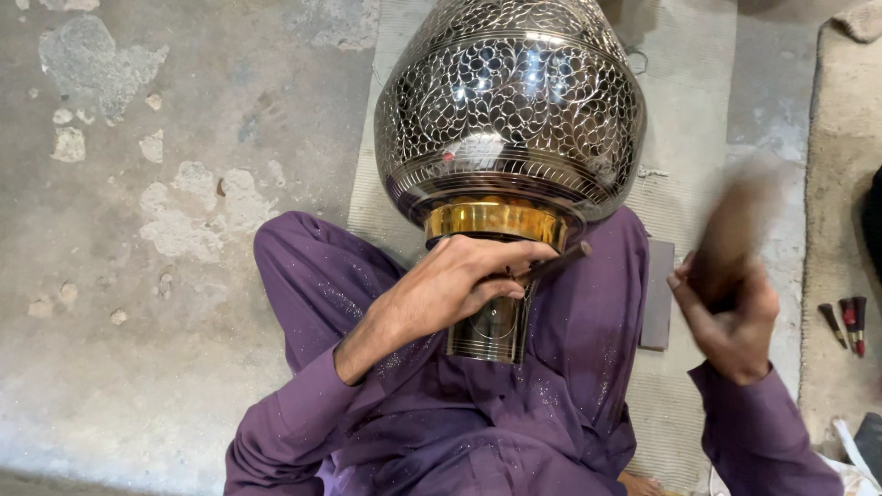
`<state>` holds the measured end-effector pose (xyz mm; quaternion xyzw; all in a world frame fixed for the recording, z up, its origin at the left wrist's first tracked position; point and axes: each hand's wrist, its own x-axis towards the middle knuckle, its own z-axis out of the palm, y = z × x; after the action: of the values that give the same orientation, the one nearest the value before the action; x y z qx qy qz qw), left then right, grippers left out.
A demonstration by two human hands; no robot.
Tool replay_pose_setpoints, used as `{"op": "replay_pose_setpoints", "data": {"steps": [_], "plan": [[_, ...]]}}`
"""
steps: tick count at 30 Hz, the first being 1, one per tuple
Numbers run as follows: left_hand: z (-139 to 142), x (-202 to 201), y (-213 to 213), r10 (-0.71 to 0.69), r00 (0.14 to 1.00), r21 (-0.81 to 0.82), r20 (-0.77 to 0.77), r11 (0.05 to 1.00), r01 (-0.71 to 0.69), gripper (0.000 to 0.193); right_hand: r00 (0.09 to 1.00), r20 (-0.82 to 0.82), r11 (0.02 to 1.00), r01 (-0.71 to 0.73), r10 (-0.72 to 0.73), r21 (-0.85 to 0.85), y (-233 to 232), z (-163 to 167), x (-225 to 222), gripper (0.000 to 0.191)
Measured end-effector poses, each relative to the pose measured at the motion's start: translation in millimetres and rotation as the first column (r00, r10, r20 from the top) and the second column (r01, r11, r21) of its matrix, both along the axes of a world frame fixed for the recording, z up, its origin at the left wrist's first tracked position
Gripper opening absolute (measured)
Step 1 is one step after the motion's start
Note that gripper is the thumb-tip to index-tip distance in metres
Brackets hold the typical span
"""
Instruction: The person sits cross-legged on the floor with a large ornate engraved metal vessel resting on their lap. They hold a chisel against the brass band around the vessel's neck and repeatedly strike the chisel with a wooden mallet, repositioning the chisel along the band to work the surface.
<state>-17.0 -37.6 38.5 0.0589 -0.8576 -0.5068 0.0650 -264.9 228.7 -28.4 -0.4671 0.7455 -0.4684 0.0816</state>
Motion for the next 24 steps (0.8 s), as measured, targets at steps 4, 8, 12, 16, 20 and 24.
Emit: {"op": "replay_pose_setpoints", "data": {"steps": [4, 8, 12, 16, 20, 24], "plan": [[3.1, 2.4, 5.8, 0.095, 0.995, 0.006, -0.025, 0.995, -0.095, 0.05, 0.918, -0.354, 0.904, -0.014, 0.181, 0.427, -16.0, 34.1, -12.0, 0.062], [4.7, 5.6, 9.0, 0.173, 0.981, 0.079, -0.086, 0.983, -0.166, 0.05, 0.973, -0.165, 0.965, -0.121, 0.161, 0.233, -35.7, 55.9, -14.6, 0.054], [2.8, 8.7, 15.3, 0.258, 0.966, 0.135, -0.015, 0.958, -0.254, 0.049, 0.912, -0.299, 0.895, -0.137, 0.281, 0.424, -53.9, 78.7, -26.2, 0.054], [-2.7, 11.2, 23.9, 0.386, 0.922, 0.167, -0.017, 0.91, -0.378, 0.052, 0.981, -0.09, 0.936, -0.135, 0.173, 0.324, -74.0, 93.1, -28.9, 0.062], [-10.1, 13.1, 28.1, 0.43, 0.903, 0.207, -0.006, 0.884, -0.42, 0.048, 0.84, -0.35, 0.769, -0.118, 0.414, 0.628, -90.5, 108.5, -33.8, 0.067], [-17.8, 15.5, 35.1, 0.51, 0.86, 0.263, -0.004, 0.83, -0.492, 0.051, 0.876, -0.295, 0.865, -0.226, 0.381, 0.448, -104.6, 115.4, -32.7, 0.061]]}}
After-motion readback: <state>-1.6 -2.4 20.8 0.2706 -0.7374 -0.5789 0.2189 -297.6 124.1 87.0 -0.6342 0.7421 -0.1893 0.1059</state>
